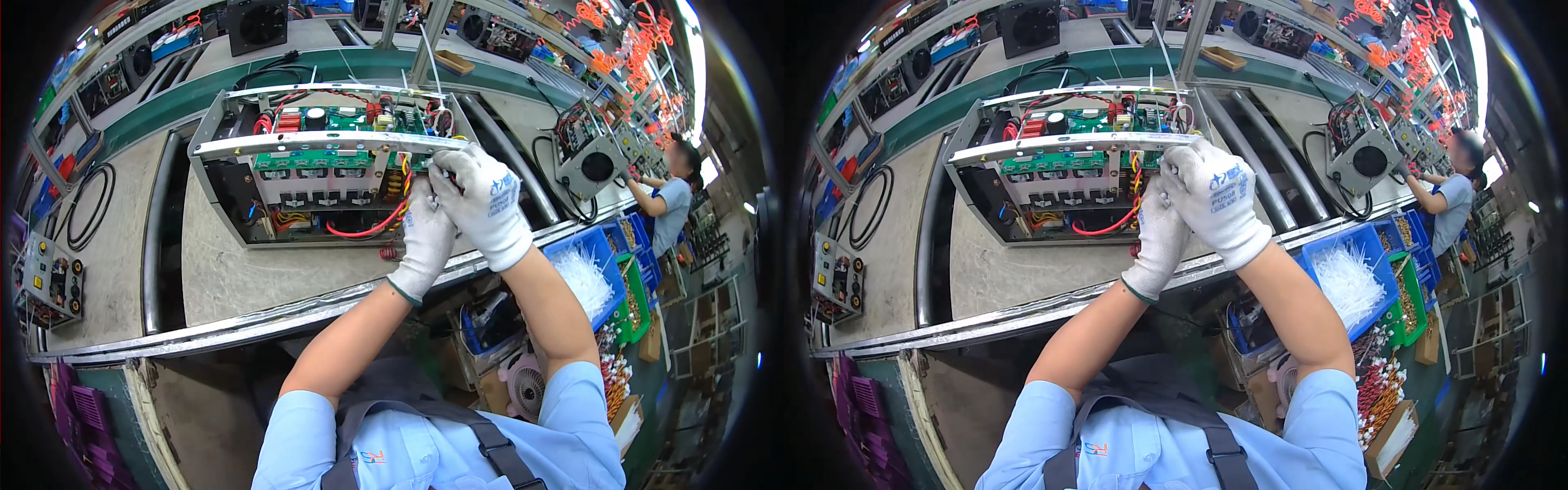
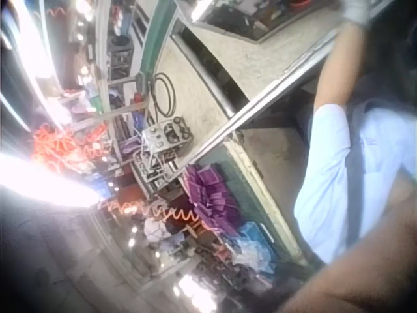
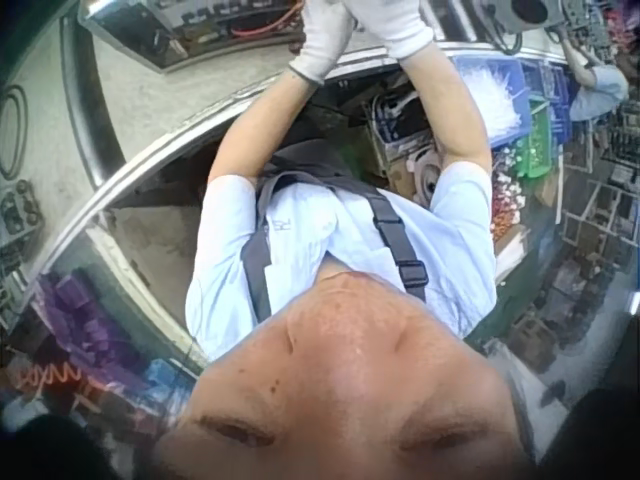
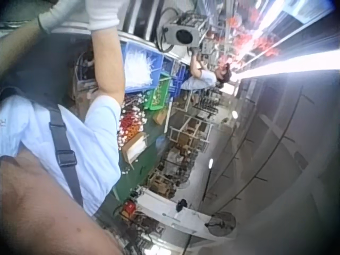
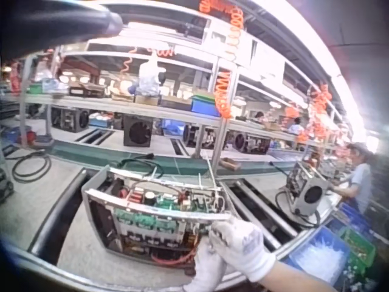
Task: The person organizes and secures internal wiring within an electronic device chassis using zip ties. They connect multi-colored wire harnesses to circuit boards, route cables through the frame, and attach a power cord to the unit. The person also uses a handheld testing device to check connections on the circuit board.
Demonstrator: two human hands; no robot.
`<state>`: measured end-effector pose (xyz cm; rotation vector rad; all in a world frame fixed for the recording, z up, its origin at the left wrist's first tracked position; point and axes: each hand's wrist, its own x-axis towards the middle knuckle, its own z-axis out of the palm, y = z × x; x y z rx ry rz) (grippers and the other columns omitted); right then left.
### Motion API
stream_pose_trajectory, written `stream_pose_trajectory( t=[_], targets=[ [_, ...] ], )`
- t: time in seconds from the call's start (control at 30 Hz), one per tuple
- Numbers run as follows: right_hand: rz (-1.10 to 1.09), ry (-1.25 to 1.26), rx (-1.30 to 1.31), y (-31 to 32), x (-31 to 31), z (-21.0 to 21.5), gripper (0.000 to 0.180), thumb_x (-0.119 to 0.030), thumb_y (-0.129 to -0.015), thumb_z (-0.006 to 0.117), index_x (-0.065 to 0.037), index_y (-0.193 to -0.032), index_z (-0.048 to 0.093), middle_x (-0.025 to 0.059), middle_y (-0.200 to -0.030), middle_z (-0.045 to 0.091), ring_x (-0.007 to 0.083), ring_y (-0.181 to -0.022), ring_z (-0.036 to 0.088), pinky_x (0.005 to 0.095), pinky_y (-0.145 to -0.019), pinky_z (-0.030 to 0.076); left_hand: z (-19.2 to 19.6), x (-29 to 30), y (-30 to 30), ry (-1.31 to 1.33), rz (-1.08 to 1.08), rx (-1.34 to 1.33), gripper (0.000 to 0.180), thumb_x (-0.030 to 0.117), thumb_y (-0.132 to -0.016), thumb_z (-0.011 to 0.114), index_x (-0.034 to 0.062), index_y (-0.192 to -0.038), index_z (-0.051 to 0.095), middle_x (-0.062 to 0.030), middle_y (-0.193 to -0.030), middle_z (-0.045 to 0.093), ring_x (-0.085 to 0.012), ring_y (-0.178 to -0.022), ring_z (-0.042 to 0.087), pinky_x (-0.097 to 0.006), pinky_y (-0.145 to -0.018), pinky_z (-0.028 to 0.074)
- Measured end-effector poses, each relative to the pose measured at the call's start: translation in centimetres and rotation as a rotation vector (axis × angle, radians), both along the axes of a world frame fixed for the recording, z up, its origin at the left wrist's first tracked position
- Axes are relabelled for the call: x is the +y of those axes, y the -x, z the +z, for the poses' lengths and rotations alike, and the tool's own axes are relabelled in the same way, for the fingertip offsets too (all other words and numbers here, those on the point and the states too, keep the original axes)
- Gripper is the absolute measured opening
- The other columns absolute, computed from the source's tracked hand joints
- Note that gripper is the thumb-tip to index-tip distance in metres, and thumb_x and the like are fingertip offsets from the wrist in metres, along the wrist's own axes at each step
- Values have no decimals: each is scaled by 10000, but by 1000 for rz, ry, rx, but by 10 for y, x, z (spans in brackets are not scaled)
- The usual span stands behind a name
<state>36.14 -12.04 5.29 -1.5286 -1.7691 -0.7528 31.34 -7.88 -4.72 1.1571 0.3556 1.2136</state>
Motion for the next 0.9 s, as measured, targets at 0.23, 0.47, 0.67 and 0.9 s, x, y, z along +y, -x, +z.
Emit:
stream_pose_trajectory(
  t=[0.23,0.47,0.67,0.9],
  targets=[
    [-25,23,0,2,-2,-3,134,-48,-747,733,-43,-861,662,121,-806,655,292,-698,654,352,-620,518,-18,7,-5,-345,274,257,202,195,-987,521,12,-1072,508,-82,-904,569,-157,-846,546,-305,-759,469],
    [-171,275,141,20,-16,8,232,-112,-841,663,10,-1038,674,182,-917,675,334,-825,667,367,-728,523,-22,6,1,-225,-40,365,292,183,-969,520,16,-1191,431,-175,-1158,519,-276,-1049,562,-373,-853,467],
    [-259,209,37,26,-14,-3,250,-86,-835,653,-20,-1075,663,154,-815,641,315,-727,656,377,-642,517,-22,11,6,-937,457,629,372,142,-964,512,24,-1289,374,-145,-1254,495,-247,-1162,516,-338,-962,423],
    [-387,204,-13,36,-7,-8,152,-110,-829,649,-67,-974,659,139,-811,646,321,-707,654,390,-617,518,-11,4,17,-408,50,433,379,117,-961,521,22,-1292,363,-132,-1255,499,-241,-1178,513,-332,-975,418]
  ],
)
